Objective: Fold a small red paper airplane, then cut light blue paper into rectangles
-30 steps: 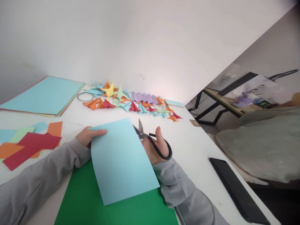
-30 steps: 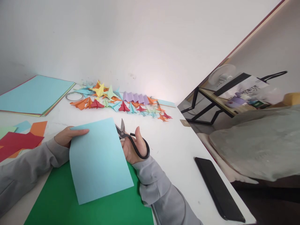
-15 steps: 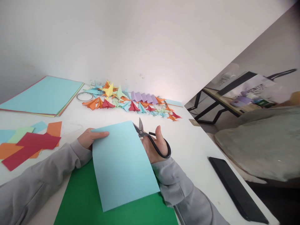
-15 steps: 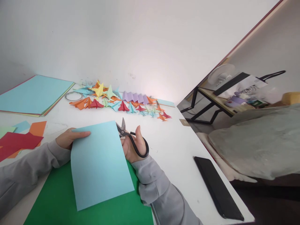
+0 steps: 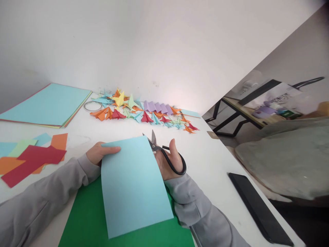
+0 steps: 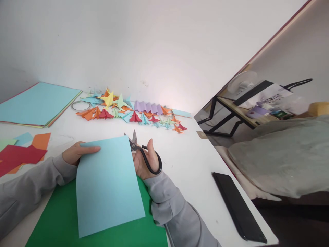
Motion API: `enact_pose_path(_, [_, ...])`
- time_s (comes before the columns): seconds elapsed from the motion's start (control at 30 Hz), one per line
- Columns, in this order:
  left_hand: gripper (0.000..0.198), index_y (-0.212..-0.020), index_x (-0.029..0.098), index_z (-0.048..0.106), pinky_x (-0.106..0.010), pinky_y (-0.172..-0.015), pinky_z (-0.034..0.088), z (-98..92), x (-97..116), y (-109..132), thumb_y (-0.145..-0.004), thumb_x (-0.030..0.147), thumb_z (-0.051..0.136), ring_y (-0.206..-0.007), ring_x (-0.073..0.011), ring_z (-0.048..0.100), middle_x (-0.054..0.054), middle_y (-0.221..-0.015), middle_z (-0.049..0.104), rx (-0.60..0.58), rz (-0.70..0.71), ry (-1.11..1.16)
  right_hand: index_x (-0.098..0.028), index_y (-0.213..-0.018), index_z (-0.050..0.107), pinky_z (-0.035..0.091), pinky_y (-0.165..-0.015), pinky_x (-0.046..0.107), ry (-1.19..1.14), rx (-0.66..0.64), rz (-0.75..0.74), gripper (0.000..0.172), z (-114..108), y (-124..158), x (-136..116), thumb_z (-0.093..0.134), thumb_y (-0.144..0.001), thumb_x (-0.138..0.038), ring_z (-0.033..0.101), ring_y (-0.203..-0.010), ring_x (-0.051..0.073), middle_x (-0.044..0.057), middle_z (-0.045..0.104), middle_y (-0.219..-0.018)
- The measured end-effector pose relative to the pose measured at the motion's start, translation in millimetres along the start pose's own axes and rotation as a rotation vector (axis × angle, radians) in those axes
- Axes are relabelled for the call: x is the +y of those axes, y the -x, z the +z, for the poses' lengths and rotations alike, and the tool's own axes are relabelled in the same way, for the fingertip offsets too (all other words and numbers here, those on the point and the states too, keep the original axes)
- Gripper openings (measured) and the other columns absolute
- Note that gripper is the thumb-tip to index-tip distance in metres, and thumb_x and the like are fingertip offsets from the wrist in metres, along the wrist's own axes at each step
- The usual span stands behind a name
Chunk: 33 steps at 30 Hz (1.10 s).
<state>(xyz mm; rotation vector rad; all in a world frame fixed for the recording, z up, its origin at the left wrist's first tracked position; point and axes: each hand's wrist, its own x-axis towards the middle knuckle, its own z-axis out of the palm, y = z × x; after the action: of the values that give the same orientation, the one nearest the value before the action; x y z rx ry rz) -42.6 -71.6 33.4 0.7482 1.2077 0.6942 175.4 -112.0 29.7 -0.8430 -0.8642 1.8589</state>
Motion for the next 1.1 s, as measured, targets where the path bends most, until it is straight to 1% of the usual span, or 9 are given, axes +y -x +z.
enact_pose_path(0.27, [0.022,-0.056,0.012,0.068,-0.030,-0.042,0.045,1.2,0.3,0.7,-0.044,0.026,0.080,-0.045,-0.0207,0.059,-0.008,-0.052,0.065,0.004,0.018,0.026,-0.020,-0.108,0.058,0.046,-0.067,0.035,0.003,0.026,-0.078,0.079,0.8,-2.1,6.3,0.018,-0.073,-0.079,0.059,-0.081,0.024,0.011,0.065,-0.095])
enact_pose_path(0.47, [0.022,-0.058,0.011,0.068,-0.029,-0.042,0.046,0.5,0.9,0.0,-0.045,0.025,0.080,-0.045,-0.0194,0.059,-0.006,-0.052,0.064,0.009,0.010,0.055,-0.023,-0.108,0.057,0.042,-0.053,0.030,-0.116,0.073,-0.134,0.074,-3.0,-1.1,1.4,0.021,-0.074,-0.077,0.052,-0.053,0.017,0.003,0.059,-0.066])
enact_pose_path(0.57, [0.023,-0.059,0.012,0.067,-0.030,-0.043,0.048,-1.2,0.5,-1.8,-0.046,0.026,0.080,-0.046,-0.0198,0.060,-0.006,-0.053,0.065,0.023,0.003,0.075,-0.024,-0.109,0.054,0.040,-0.049,0.029,-0.164,0.163,-0.190,0.068,-11.1,-3.3,-7.0,0.025,-0.074,-0.076,0.045,-0.042,0.013,-0.003,0.051,-0.056])
enact_pose_path(0.63, [0.024,-0.059,0.012,0.067,-0.029,-0.042,0.048,-1.9,-0.3,-2.8,-0.046,0.026,0.081,-0.046,-0.0195,0.059,-0.006,-0.053,0.064,0.034,0.009,0.079,-0.024,-0.104,0.052,0.040,-0.047,0.029,-0.120,0.300,-0.241,0.062,-16.9,-7.3,-9.8,0.030,-0.074,-0.073,0.046,-0.041,0.014,-0.004,0.051,-0.055])
enact_pose_path(0.77, [0.025,-0.061,0.011,0.067,-0.029,-0.042,0.048,-0.7,-0.5,-2.4,-0.047,0.027,0.081,-0.047,-0.0198,0.060,-0.007,-0.055,0.065,0.037,0.041,0.102,-0.023,-0.088,0.043,0.033,-0.036,0.023,0.171,0.711,-0.417,0.043,-31.9,-16.4,-6.2,0.052,-0.070,-0.062,0.044,-0.036,0.012,-0.007,0.051,-0.051])
enact_pose_path(0.83, [0.024,-0.060,0.012,0.067,-0.029,-0.043,0.049,0.6,0.3,-1.6,-0.048,0.026,0.081,-0.047,-0.0193,0.060,-0.006,-0.054,0.065,0.034,0.059,0.133,-0.024,-0.089,0.038,0.032,-0.037,0.021,0.325,0.900,-0.515,0.042,-42.5,-18.4,-3.5,0.059,-0.068,-0.054,0.044,-0.038,0.010,-0.008,0.051,-0.056])
enact_pose_path(0.9, [0.023,-0.061,0.012,0.067,-0.031,-0.047,0.051,1.1,0.6,-1.2,-0.048,0.025,0.081,-0.049,-0.0199,0.061,-0.006,-0.056,0.065,0.026,0.089,0.157,-0.024,-0.095,0.037,0.036,-0.042,0.021,0.504,1.006,-0.552,0.044,-53.7,-18.8,-2.5,0.060,-0.068,-0.049,0.047,-0.044,0.010,-0.008,0.053,-0.062])
enact_pose_path(0.97, [0.027,-0.066,0.012,0.068,-0.034,-0.052,0.053,-0.4,-0.4,-1.9,-0.046,0.023,0.082,-0.055,-0.0223,0.064,-0.007,-0.062,0.068,0.001,0.135,0.143,-0.022,-0.101,0.040,0.041,-0.051,0.025,0.777,1.072,-0.489,0.045,-63.2,-18.8,-3.2,0.062,-0.066,-0.040,0.051,-0.053,0.013,-0.004,0.055,-0.070])
enact_pose_path(1.1, [0.040,-0.074,0.011,0.069,-0.040,-0.058,0.054,-7.3,-4.9,-5.6,-0.037,0.016,0.083,-0.062,-0.0272,0.065,-0.009,-0.069,0.071,-0.088,0.225,0.043,-0.013,-0.112,0.050,0.044,-0.073,0.034,1.283,1.103,-0.207,0.047,-69.9,-18.6,-6.6,0.058,-0.067,-0.026,0.058,-0.080,0.022,0.011,0.059,-0.093])
